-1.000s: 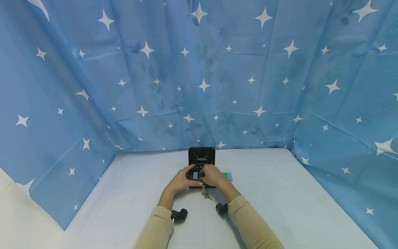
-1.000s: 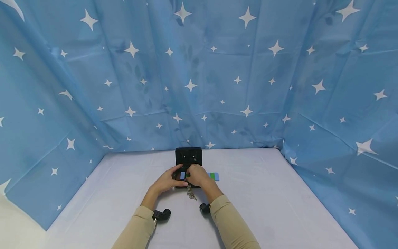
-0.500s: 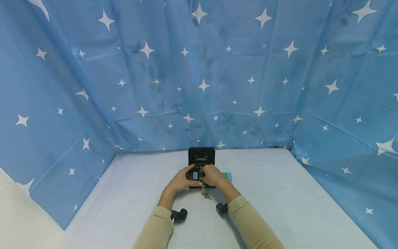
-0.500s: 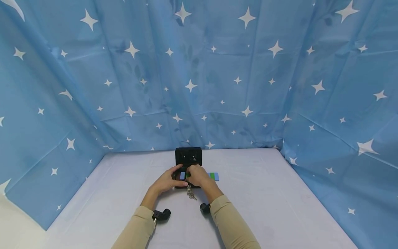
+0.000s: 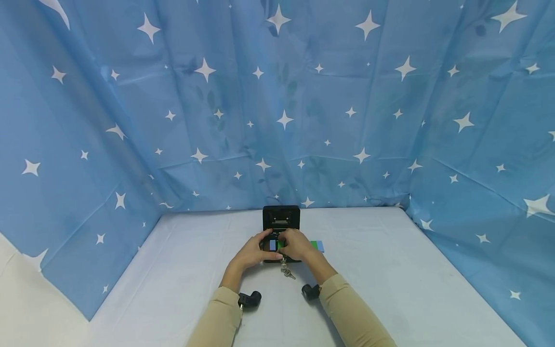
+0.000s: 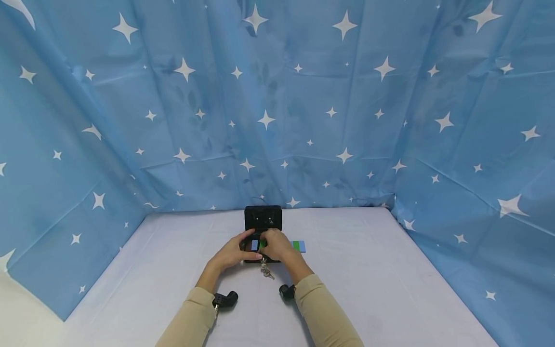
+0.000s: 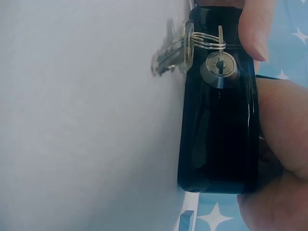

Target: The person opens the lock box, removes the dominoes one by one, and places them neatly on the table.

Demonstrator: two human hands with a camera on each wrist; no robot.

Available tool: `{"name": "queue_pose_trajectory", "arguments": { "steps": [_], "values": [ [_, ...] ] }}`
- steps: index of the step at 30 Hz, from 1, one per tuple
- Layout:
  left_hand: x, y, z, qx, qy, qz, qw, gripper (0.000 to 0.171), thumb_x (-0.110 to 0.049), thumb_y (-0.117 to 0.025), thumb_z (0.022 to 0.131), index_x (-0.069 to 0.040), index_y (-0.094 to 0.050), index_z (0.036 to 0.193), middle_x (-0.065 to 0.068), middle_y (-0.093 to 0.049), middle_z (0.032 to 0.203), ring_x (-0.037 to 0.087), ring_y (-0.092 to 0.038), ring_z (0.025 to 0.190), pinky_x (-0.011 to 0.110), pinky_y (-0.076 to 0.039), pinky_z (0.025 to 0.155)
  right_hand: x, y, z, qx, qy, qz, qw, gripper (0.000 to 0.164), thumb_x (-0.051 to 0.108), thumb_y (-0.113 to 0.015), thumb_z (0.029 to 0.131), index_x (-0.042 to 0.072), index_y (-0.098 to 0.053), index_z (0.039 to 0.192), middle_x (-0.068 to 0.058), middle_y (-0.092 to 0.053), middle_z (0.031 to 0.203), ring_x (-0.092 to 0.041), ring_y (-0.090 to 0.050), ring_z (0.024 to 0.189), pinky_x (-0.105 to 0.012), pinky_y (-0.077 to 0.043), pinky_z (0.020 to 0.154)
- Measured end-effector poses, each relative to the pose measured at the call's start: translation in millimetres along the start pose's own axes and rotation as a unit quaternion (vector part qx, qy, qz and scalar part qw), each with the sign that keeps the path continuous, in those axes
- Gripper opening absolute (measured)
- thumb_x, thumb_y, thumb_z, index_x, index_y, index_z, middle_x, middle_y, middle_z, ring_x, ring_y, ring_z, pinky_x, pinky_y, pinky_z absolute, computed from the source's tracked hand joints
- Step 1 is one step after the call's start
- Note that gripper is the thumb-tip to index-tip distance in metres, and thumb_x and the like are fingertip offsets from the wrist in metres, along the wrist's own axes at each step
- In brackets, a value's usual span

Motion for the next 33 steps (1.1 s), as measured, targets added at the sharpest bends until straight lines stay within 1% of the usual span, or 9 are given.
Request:
{"name": "queue_pose_trajectory", "arguments": {
  "steps": [6,9,11,14,18,22,25,30,33],
  "values": [
    [0.1,1.2,-0.3,0.001,0.007,0.003,1.0,0.102,-0.047,-0.091,0.079,-0.019,-0.038,0.162,0.019,-0.042,0.162,0.038,-0.041,0.149,0.06,-0.037,0.118,-0.5,1.6,-1.3,-0.002,0.013,0.014,1.0,0.03,0.009,-0.082,0.087,0.001,-0.076,0.116,-0.012,-0.07,0.11,-0.017,-0.065,0.086,-0.037,-0.058,0.079],
    [-0.4,1.4,-0.7,0.0,0.01,0.003,0.9999,0.102,-0.047,-0.09,0.079,-0.02,-0.038,0.162,0.018,-0.042,0.162,0.038,-0.041,0.149,0.059,-0.036,0.119,-2.6,1.7,-0.6,-0.008,0.022,0.033,0.999,0.03,0.007,-0.082,0.087,0.0,-0.076,0.116,-0.012,-0.068,0.109,-0.017,-0.065,0.085,-0.035,-0.058,0.076],
    [0.0,1.6,-0.8,-0.001,0.005,0.006,1.0,0.102,-0.047,-0.09,0.079,-0.02,-0.038,0.163,0.019,-0.042,0.162,0.039,-0.041,0.149,0.061,-0.036,0.118,-4.4,1.6,-0.8,-0.01,0.026,0.052,0.998,0.032,0.006,-0.082,0.087,-0.001,-0.075,0.117,-0.012,-0.068,0.109,-0.017,-0.065,0.085,-0.034,-0.058,0.075],
    [2.0,0.7,-1.9,0.002,0.005,0.009,0.9999,0.101,-0.048,-0.089,0.08,-0.02,-0.038,0.163,0.019,-0.04,0.164,0.04,-0.037,0.151,0.062,-0.035,0.119,-6.5,1.5,-2.7,-0.008,0.031,0.076,0.997,0.036,0.005,-0.081,0.088,-0.001,-0.073,0.122,-0.012,-0.067,0.11,-0.018,-0.065,0.087,-0.034,-0.058,0.075],
    [5.4,-1.8,-3.9,0.009,0.006,0.012,0.9999,0.101,-0.048,-0.088,0.081,-0.02,-0.037,0.163,0.017,-0.036,0.166,0.041,-0.032,0.154,0.064,-0.033,0.12,-8.3,0.9,-7.4,-0.006,0.034,0.099,0.995,0.041,0.009,-0.082,0.089,0.0,-0.071,0.128,-0.013,-0.066,0.112,-0.018,-0.064,0.089,-0.035,-0.058,0.076],
    [5.4,-3.1,-3.9,0.005,0.003,0.012,0.9999,0.101,-0.049,-0.088,0.081,-0.019,-0.037,0.163,0.017,-0.036,0.166,0.041,-0.032,0.154,0.064,-0.034,0.119,-9.2,2.5,-12.3,-0.028,0.03,0.132,0.99,0.042,0.011,-0.082,0.09,0.0,-0.07,0.129,-0.014,-0.065,0.115,-0.02,-0.065,0.092,-0.035,-0.059,0.078],
    [4.2,-3.6,-2.7,0.004,0.005,0.012,0.9999,0.1,-0.049,-0.088,0.081,-0.021,-0.037,0.163,0.016,-0.036,0.166,0.04,-0.033,0.154,0.064,-0.035,0.119,-9.2,6.2,-15.9,-0.051,0.03,0.156,0.986,0.042,0.014,-0.081,0.092,-0.001,-0.069,0.129,-0.014,-0.065,0.116,-0.02,-0.067,0.094,-0.034,-0.06,0.078],
    [2.5,-2.2,-1.3,0.002,0.008,0.021,0.9997,0.1,-0.05,-0.088,0.081,-0.022,-0.037,0.163,0.017,-0.037,0.166,0.042,-0.033,0.154,0.066,-0.035,0.117,-7.1,17.8,-19.9,-0.082,0.032,0.171,0.981,0.042,0.017,-0.078,0.095,-0.004,-0.068,0.13,-0.012,-0.065,0.117,-0.02,-0.069,0.096,-0.03,-0.061,0.079],
    [1.3,-0.9,-1.5,-0.002,0.007,0.021,0.9997,0.099,-0.048,-0.088,0.081,-0.021,-0.038,0.163,0.018,-0.037,0.166,0.042,-0.034,0.153,0.067,-0.035,0.117,-5.8,25.2,-20.5,-0.084,0.024,0.175,0.981,0.043,0.015,-0.077,0.095,-0.005,-0.067,0.132,-0.012,-0.065,0.119,-0.021,-0.069,0.1,-0.033,-0.062,0.085]
  ]
}}
Point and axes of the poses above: each hand's wrist, its own z-axis towards the middle knuckle, its own y-axis out of the back of the hand, x = y × z, the point moved 2 cm from there along z, towards the middle knuckle
